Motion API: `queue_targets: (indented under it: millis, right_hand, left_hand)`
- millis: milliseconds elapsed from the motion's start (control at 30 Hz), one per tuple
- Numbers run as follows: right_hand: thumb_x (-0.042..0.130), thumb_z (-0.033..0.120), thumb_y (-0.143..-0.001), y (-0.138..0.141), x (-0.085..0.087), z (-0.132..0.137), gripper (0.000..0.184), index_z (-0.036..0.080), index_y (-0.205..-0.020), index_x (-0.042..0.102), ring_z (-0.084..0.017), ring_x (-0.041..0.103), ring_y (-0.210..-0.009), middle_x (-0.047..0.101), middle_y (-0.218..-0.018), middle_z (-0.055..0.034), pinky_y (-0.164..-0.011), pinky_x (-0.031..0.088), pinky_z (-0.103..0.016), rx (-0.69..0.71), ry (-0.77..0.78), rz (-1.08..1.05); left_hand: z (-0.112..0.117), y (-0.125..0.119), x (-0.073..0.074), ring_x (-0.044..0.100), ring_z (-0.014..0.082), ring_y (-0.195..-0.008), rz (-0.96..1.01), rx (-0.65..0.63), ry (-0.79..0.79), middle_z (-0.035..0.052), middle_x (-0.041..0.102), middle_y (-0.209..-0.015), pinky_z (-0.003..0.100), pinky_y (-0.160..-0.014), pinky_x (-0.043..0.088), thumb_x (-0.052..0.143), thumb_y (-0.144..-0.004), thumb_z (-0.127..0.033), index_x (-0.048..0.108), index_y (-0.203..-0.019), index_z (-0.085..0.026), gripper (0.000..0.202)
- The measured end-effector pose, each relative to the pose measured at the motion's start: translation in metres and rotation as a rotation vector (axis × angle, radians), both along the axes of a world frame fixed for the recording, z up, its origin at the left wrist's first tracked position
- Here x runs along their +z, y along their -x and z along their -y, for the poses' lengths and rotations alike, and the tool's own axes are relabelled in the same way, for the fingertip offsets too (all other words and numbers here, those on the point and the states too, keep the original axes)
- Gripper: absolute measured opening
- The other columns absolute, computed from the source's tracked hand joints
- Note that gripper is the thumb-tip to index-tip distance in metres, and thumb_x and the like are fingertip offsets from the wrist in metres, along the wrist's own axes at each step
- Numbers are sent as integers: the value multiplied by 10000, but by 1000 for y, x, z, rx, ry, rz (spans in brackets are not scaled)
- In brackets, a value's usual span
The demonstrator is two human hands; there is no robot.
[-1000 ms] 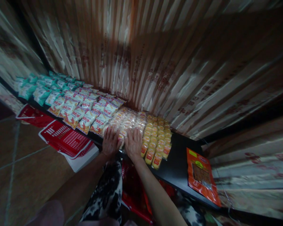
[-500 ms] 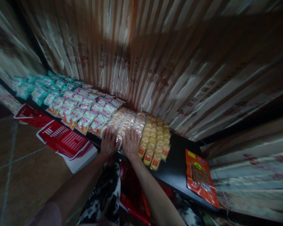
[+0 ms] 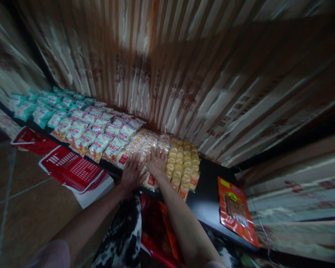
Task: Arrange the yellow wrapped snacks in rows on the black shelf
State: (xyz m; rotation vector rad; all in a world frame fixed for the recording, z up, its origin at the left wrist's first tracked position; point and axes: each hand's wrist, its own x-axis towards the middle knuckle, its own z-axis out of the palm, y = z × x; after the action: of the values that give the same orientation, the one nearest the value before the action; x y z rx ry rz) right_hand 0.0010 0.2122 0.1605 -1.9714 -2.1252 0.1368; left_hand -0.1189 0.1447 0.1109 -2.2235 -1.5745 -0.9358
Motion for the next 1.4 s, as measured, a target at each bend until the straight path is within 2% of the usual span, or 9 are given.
queue_targets:
  millis: [233,533,700,967,1233,1400]
  right_hand:
    - [268,424,-951,5,-7,-2,516,264,-1433,363,-339,209,-1403,350,-1497,-90,-1101,115,-522,-19,-30,30]
    - [265,424,-956,7,-4,-2,507,276,-1430,366,-326,233,-1396,349,-1499,-79,-1100,140,-502,-4,-35,25]
    - [279,445,-948,1,4,-10,537,223,-1426,379,-333,230,-1395,305,-1508,-146,-1099,129,-502,-49,-53,20]
    - [239,545,-929,-1,12,-37,620,241,-1467,282,-373,191,-1397,265,-1524,-151,-1078,102,-548,-74,111,-30]
    - [224,533,-931,1,4,-40,616,228,-1462,298,-355,175,-1406,274,-1525,-132,-1080,140,-524,-60,102,-47]
    - [239,504,-941,0,5,-41,594,227,-1465,287,-318,160,-1418,263,-1531,-122,-1103,100,-508,-55,107,-51]
  left_hand:
    - [0,0,-2,155,347,-1421,13,0,13,182,301,-1494,555,-1108,243,583,-810,-430,418,-1366,-159,640]
    - [-1,-1,-5,212,336,-1408,34,6,-26,194,310,-1486,549,-1102,265,586,-809,-390,439,-1327,-144,592]
    - [0,0,-1,214,342,-1406,20,-15,-5,195,329,-1475,553,-1104,258,572,-821,-418,432,-1347,-156,605]
    - [-1,0,-3,238,338,-1399,1,-75,-16,205,331,-1471,555,-1104,261,567,-821,-449,437,-1342,-172,605]
    - [-1,-1,-4,254,327,-1396,8,-69,-26,181,332,-1479,546,-1107,271,594,-805,-414,405,-1362,-188,630]
    - [0,-1,-5,280,324,-1386,-20,-61,-46,193,376,-1450,534,-1108,271,583,-818,-423,416,-1361,-174,620]
